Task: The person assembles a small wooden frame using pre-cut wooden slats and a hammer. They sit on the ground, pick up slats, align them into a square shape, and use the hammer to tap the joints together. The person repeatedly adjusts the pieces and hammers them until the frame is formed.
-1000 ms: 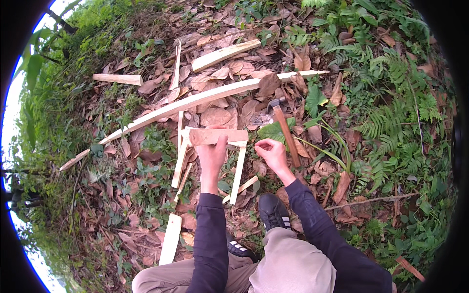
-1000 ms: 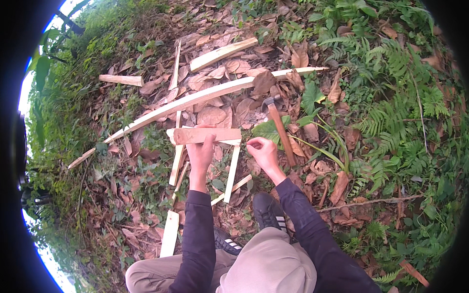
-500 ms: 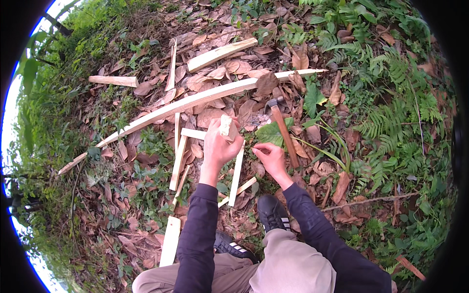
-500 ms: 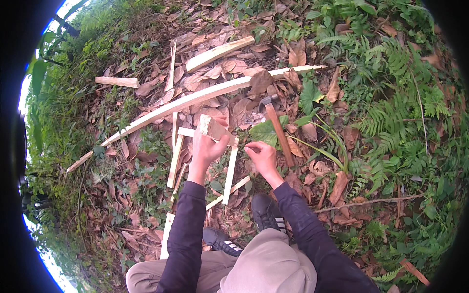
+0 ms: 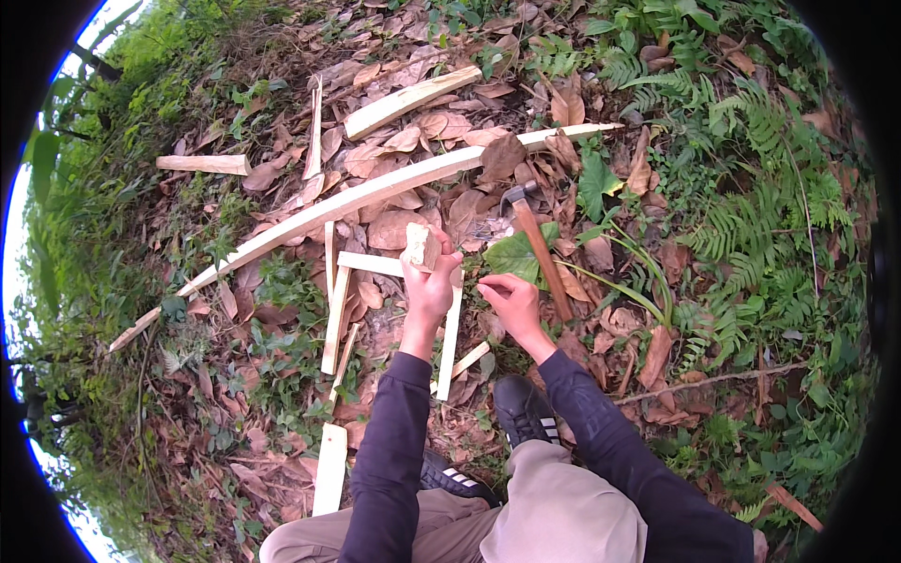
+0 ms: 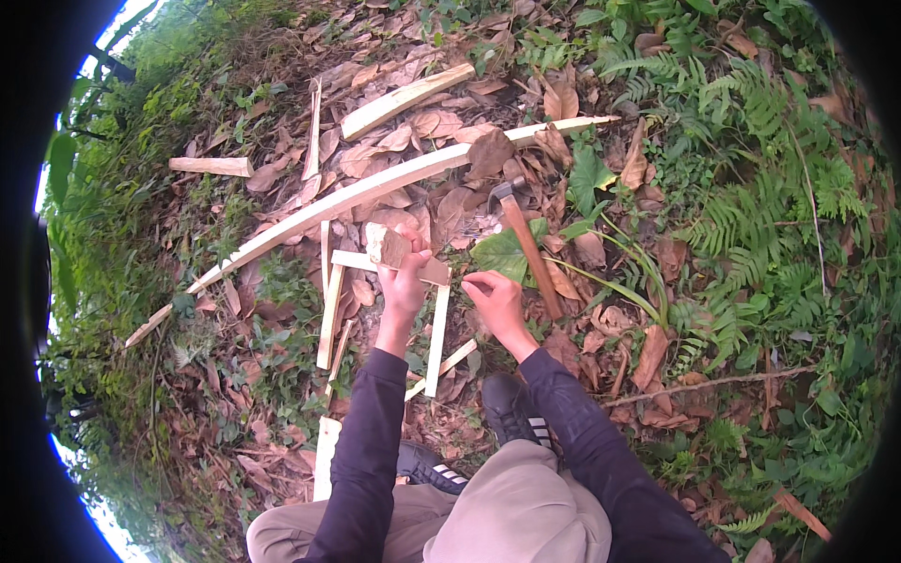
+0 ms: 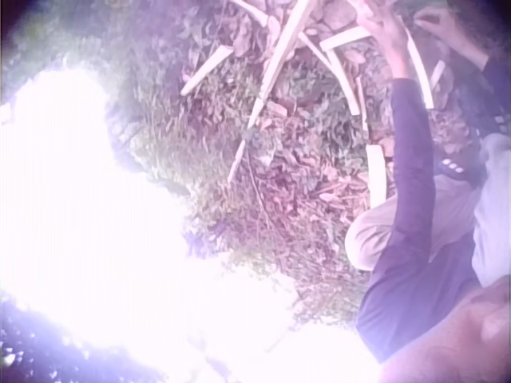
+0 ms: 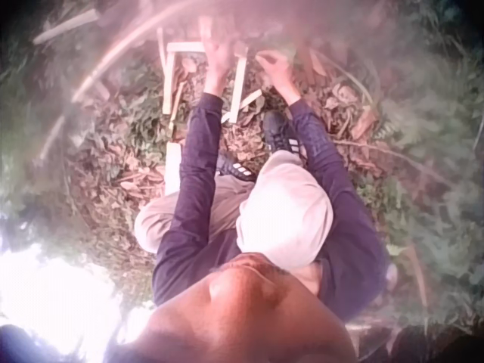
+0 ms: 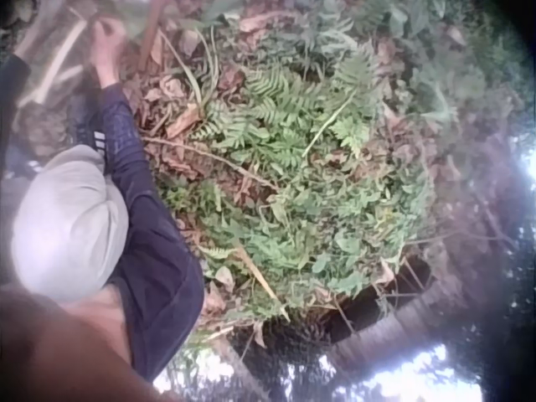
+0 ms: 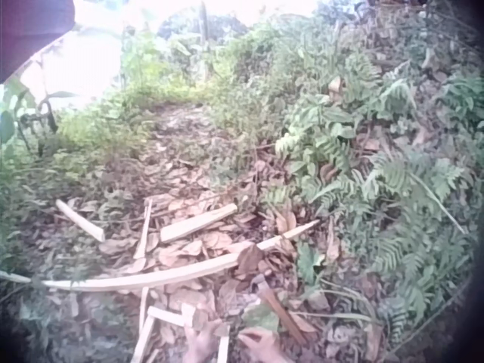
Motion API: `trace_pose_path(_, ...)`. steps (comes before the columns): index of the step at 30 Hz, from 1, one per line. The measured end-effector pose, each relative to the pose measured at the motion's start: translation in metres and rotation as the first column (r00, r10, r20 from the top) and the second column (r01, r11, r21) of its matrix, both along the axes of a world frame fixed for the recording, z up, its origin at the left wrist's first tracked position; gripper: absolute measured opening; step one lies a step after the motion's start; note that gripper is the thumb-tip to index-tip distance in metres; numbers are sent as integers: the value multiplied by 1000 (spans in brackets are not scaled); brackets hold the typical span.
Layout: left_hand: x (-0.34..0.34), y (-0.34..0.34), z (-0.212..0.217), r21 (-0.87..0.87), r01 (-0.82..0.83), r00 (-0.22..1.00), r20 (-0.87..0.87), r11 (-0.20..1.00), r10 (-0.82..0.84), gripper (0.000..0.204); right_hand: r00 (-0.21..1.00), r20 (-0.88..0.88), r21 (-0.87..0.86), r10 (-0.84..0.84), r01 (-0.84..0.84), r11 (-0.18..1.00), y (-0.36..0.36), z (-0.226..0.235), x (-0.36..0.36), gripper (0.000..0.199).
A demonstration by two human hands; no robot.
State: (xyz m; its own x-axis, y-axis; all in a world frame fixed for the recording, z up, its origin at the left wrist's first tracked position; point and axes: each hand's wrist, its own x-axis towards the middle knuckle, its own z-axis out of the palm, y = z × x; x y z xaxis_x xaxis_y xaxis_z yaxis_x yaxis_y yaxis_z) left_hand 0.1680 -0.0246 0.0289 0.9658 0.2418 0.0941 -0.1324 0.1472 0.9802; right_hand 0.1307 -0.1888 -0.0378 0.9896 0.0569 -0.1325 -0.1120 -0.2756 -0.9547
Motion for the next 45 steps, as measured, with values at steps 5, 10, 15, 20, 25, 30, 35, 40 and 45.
trace_pose_path(5,0,-2,-3,-7,64,998,11,998,-64,13,1000,11,13,-11,11,1000,4,4,3,14)
trace_pose_path(10,-1,-7,-6,-25,41,999,15,999,-41,13,997,-15,100,-79,80,992,13,-5,4,15)
trace_pose_path(15,-6,-12,-4,-85,-41,999,17,996,43,12,988,-43,118,-146,150,982,20,-10,1,15)
trace_pose_path(20,-7,-16,-2,-60,-22,999,29,998,24,12,991,-6,113,-131,131,985,25,-12,2,14)
trace_pose_path(25,-5,-16,-2,-47,-28,999,34,998,29,11,994,15,109,-105,102,989,27,-6,1,14)
trace_pose_path(30,-6,-13,-1,-119,-56,998,-9,991,55,12,989,-35,162,-145,149,976,25,-13,0,14)
trace_pose_path(35,-7,-10,-4,-156,-39,999,5,987,41,14,992,-28,157,-125,128,979,26,-9,1,14)
trace_pose_path(40,-7,-19,-2,-101,-36,999,5,994,37,12,992,-3,141,-124,123,982,28,-7,3,13)
trace_pose_path(45,-9,-22,-5,-55,-65,998,8,996,65,10,988,-21,216,-156,157,964,29,-13,1,12)
